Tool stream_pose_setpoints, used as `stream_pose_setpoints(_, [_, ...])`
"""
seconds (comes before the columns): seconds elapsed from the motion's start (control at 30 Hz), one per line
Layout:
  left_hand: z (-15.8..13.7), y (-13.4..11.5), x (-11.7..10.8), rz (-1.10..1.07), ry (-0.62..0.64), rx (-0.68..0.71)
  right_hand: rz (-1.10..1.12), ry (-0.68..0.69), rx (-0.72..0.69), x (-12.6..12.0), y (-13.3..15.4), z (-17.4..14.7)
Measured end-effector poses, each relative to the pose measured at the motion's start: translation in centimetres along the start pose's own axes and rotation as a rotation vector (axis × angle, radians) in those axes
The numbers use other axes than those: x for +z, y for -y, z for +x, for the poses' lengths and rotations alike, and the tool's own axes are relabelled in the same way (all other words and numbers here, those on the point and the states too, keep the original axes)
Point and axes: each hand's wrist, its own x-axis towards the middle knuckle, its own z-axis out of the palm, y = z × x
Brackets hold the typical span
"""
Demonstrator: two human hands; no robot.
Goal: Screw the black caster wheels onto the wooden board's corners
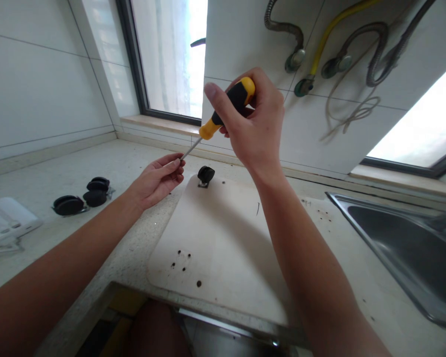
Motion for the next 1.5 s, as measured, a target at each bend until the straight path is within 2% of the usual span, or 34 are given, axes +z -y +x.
stream_pose_setpoints(0.13, [-0.1, 0.2, -0.2, 0.065, 0.026, 0.02, 0.038, -0.026, 0.013, 0.1, -0.2, 0.1])
stream_pose_setpoints(0.2, [-0.1, 0.6, -0.2, 0.186, 0.049, 0.074, 0.033, -0.059, 0.013, 0.0, -0.2, 0.1])
stream_pose_setpoints(0.27, [-0.3, 1.4, -0.2, 0.417, 0.083, 0.167, 0.013, -0.094, 0.002, -0.1, -0.1, 0.0])
stream_pose_setpoints(0.4, [-0.6, 3.5, -0.2, 0.951, 0.234, 0.345, -0.039, -0.131, -0.039, -0.4, -0.1, 0.1])
stream_pose_setpoints(0.5, [-1.1, 4.5, -0.1, 1.143, 0.319, 0.469, -0.067, -0.077, -0.057, -0.5, -0.7, 0.1])
stream_pose_setpoints(0.6, [-1.6, 5.0, 0.2, 1.214, 0.329, 0.603, -0.128, 0.029, -0.056, -0.2, -1.5, -0.1])
stream_pose_setpoints(0.7, [-2.1, 5.8, 0.7, 1.264, 0.265, 0.693, -0.205, 0.104, -0.063, 0.4, -2.4, -0.4])
stream_pose_setpoints(0.93, [-5.0, 8.7, 3.1, 1.504, 0.153, 0.802, -0.244, 0.07, -0.117, 1.0, -3.5, -1.0])
stream_pose_setpoints(1.1, [-6.5, 9.0, 4.1, 1.658, 0.132, 0.884, -0.23, 0.118, -0.118, 1.6, -2.8, -0.8])
stream_pose_setpoints(1.27, [-6.6, 8.9, 4.2, 1.692, 0.155, 0.942, -0.22, 0.196, -0.189, 4.2, -3.3, 0.7])
stream_pose_setpoints(1.5, [-6.7, 9.1, 4.4, 1.704, 0.207, 1.026, -0.223, 0.323, -0.194, 7.8, -4.3, 1.3])
